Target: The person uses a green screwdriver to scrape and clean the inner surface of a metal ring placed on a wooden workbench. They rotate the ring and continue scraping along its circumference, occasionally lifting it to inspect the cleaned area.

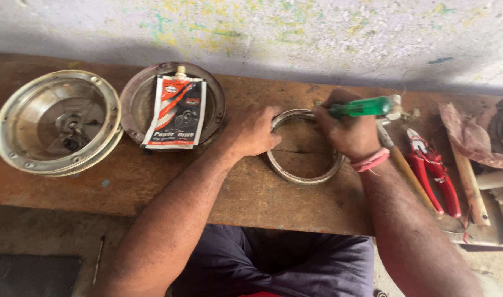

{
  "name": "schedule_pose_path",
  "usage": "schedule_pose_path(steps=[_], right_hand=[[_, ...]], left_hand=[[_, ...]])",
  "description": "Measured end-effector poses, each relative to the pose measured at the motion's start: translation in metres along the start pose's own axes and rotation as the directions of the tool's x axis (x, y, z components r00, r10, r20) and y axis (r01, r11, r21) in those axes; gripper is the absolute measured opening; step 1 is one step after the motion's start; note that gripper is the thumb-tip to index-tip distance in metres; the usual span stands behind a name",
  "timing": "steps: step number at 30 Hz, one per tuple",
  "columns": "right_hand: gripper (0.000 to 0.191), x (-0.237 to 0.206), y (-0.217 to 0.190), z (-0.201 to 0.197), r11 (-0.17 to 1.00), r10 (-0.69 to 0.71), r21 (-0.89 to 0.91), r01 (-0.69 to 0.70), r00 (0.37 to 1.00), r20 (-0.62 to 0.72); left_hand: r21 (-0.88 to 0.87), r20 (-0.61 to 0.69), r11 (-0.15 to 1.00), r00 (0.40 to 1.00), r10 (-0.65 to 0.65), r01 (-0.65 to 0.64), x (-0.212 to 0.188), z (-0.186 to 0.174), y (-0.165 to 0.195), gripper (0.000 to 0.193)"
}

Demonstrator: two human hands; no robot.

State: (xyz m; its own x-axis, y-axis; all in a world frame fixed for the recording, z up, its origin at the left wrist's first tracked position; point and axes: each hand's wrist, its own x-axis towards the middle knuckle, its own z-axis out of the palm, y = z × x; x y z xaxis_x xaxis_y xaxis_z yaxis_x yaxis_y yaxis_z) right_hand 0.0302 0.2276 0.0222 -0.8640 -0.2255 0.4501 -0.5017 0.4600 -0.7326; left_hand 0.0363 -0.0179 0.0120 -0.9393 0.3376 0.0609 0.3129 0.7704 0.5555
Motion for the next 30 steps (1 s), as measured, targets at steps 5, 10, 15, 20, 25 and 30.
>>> schedule_pose_path(steps=[5,10,15,20,25,30], right_hand=[[0.010,-0.001,-0.007,-0.012,0.977,0.069,-0.202,-0.074,0.997,-0.032],[0.014,-0.001,-0.014,0.000,0.966,-0.043,-0.258,0.033,0.998,-0.035],[0.018,0.001,-0.015,-0.001,0.987,-0.030,-0.154,0.038,0.998,0.055],[0.016,-0.001,-0.020,-0.013,0.940,-0.060,-0.338,0.050,0.998,-0.020],[0.005,-0.001,-0.020,0.012,0.980,-0.153,-0.104,0.170,0.977,0.150],[0.010,0.004,-0.004,-0.013,0.927,0.055,0.373,-0.036,0.998,-0.040]], left_hand=[[-0.007,-0.008,1.000,1.000,0.021,-0.021,-0.001,0.001,-0.001,0.051],[0.038,-0.023,0.999,0.999,0.028,-0.027,-0.001,0.000,-0.001,0.050],[-0.030,0.065,0.999,0.998,-0.022,0.024,0.000,0.000,0.002,0.051],[-0.001,0.056,1.000,0.998,-0.021,0.021,0.000,-0.003,0.002,0.052],[0.032,0.165,0.993,0.979,-0.119,0.115,0.003,0.002,0.001,0.039],[-0.003,-0.034,0.999,0.999,0.042,-0.042,-0.002,0.003,0.003,0.048]])
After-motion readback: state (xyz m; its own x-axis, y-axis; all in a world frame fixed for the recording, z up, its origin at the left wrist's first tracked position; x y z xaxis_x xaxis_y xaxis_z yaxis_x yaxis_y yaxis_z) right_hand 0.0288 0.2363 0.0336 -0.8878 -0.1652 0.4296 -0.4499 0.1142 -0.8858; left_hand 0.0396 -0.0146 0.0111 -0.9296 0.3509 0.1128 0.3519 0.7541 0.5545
